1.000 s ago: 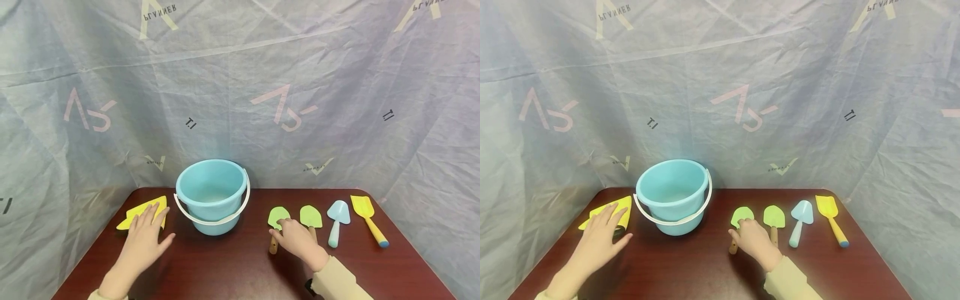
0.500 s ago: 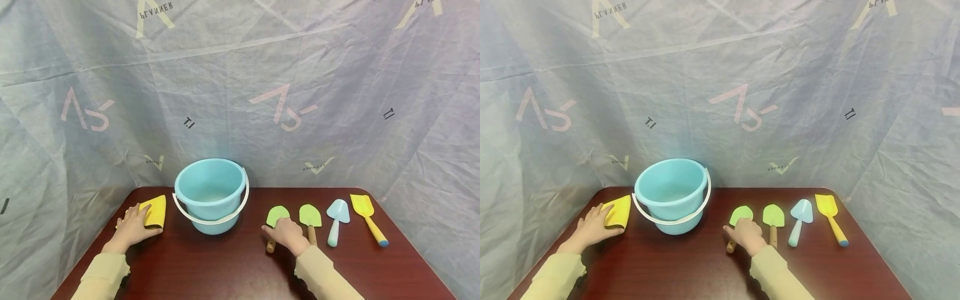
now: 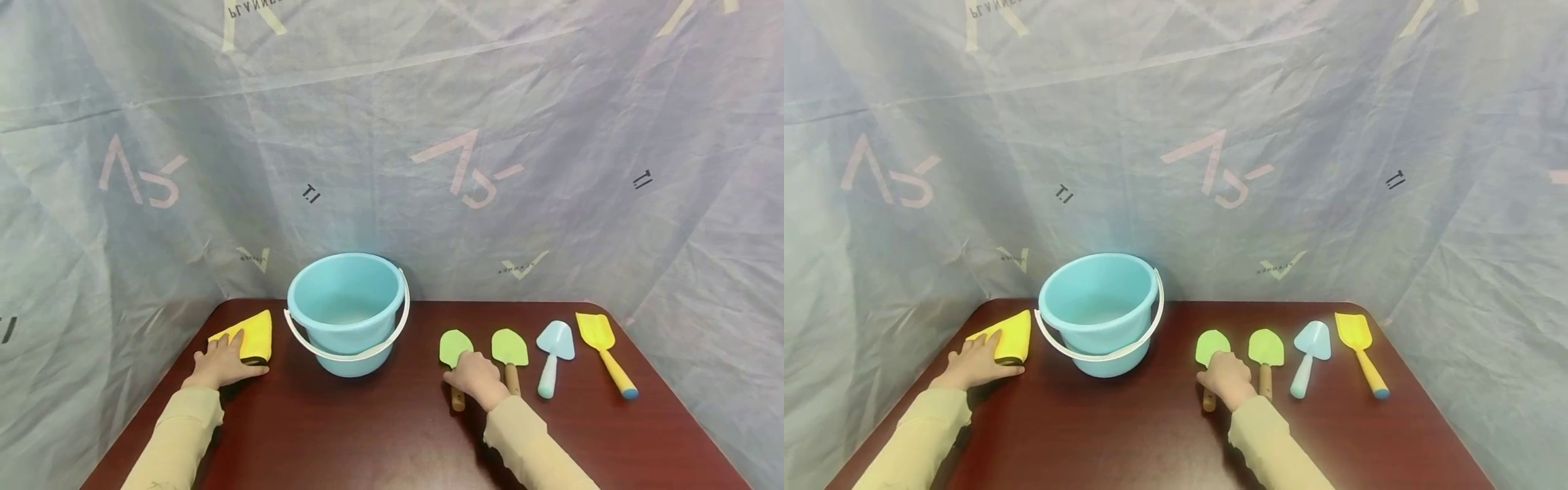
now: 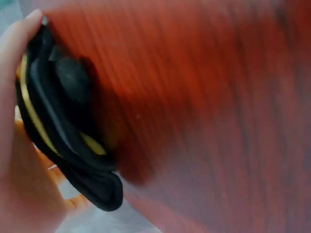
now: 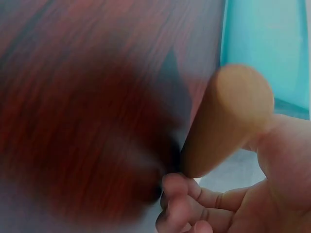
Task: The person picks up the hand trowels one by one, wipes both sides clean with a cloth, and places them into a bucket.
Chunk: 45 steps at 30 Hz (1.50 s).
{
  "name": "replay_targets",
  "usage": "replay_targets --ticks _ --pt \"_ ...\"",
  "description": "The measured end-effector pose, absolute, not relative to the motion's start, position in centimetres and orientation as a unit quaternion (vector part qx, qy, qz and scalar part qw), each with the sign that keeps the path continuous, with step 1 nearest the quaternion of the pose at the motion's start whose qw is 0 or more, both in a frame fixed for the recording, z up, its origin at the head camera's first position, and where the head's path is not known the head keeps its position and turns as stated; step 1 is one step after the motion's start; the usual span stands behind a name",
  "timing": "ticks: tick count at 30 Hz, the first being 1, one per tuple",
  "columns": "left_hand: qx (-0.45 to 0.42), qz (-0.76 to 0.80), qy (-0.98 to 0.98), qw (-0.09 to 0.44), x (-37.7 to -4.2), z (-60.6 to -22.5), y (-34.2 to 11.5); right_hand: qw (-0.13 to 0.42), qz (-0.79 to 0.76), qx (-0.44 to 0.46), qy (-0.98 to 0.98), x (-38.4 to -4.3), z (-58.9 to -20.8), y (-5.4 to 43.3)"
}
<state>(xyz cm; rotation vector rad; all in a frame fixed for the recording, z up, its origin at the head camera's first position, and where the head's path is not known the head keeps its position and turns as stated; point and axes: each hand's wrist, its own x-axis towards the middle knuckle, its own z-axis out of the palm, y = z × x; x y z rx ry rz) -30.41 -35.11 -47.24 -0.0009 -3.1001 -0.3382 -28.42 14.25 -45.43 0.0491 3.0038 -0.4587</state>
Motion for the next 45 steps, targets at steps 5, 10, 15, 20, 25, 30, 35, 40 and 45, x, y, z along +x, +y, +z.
replay_targets --ticks 5,10,15,20,25,30,35,40,45 --pt "0.002 -0.101 -0.994 0.040 -31.4 -47.5 -35.4 0.054 -0.161 0.013 0.985 -28.1 -45.2 14.8" --pt "0.006 -0.102 -0.991 0.089 -32.2 -47.7 -35.6 0.054 -0.165 0.008 0.985 -28.1 -45.3 15.2" --pt "0.014 -0.109 -0.987 0.113 -32.4 -47.9 -35.6 0.055 -0.171 0.006 0.984 -28.2 -45.8 15.3" --pt "0.024 -0.110 -0.988 0.105 -32.5 -47.7 -35.2 0.057 -0.185 0.008 0.981 -28.0 -46.2 15.5" --pt "0.039 -0.108 -0.986 0.121 -32.3 -47.8 -35.3 0.053 -0.161 0.006 0.986 -27.8 -45.9 15.5" --pt "0.049 -0.124 -0.981 0.144 -32.0 -48.1 -35.6 0.047 -0.126 0.007 0.991 -27.5 -45.2 15.8" --pt "0.053 -0.135 -0.985 0.098 -32.0 -47.6 -36.0 0.044 -0.151 0.008 0.988 -27.3 -44.5 16.1" --pt "0.046 -0.133 -0.988 0.069 -32.1 -46.3 -36.1 0.020 -0.161 0.002 0.987 -27.3 -43.7 16.5" --pt "0.039 -0.140 -0.987 0.063 -31.7 -45.0 -36.1 -0.002 -0.166 -0.022 0.986 -27.2 -42.7 17.1"
